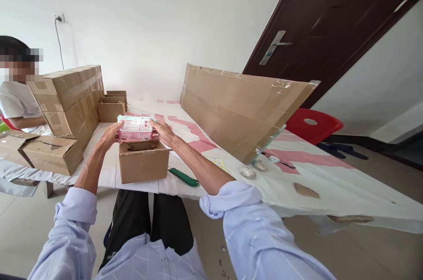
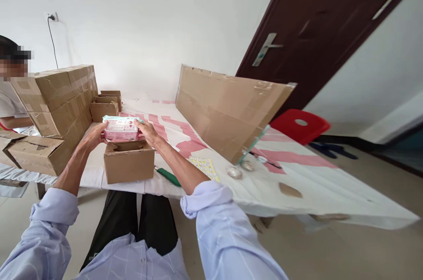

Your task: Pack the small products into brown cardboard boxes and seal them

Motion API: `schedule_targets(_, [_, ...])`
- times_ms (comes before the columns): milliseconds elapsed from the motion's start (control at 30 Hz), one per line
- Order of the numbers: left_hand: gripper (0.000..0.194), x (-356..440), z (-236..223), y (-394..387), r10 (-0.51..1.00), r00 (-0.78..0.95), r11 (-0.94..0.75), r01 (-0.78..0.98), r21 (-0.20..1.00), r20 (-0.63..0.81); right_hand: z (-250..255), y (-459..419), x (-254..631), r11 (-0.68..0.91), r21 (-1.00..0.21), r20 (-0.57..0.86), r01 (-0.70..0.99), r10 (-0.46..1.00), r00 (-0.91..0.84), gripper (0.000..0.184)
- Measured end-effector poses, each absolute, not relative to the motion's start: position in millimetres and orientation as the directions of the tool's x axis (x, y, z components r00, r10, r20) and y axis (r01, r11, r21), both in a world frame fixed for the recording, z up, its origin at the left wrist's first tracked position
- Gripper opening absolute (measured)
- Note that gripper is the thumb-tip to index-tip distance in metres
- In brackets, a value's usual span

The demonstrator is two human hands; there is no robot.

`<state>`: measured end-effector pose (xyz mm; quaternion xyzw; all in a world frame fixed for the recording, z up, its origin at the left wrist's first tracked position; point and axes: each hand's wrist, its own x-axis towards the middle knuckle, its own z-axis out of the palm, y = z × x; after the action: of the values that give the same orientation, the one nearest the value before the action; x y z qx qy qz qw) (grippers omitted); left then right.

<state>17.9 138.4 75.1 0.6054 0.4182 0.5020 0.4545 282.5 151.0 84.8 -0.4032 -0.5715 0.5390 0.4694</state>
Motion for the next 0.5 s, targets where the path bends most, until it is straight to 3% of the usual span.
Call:
schedule_targets(333, [0.086, 24, 106, 135, 0.936, 0.119, -0.340, 0.060, 0.938, 0.332, 106, 157, 291, 0.252, -0.964, 0.266, -0.088, 0.936, -0.231, 0.072])
schedule_targets(500, [0.074, 25, 131, 131, 0.882, 0.174, -0.454, 0.060, 0.889, 0.439, 122, 160, 296, 0.383, -0.915, 0.402, -0.125, 0.896, -0.192, 0.087])
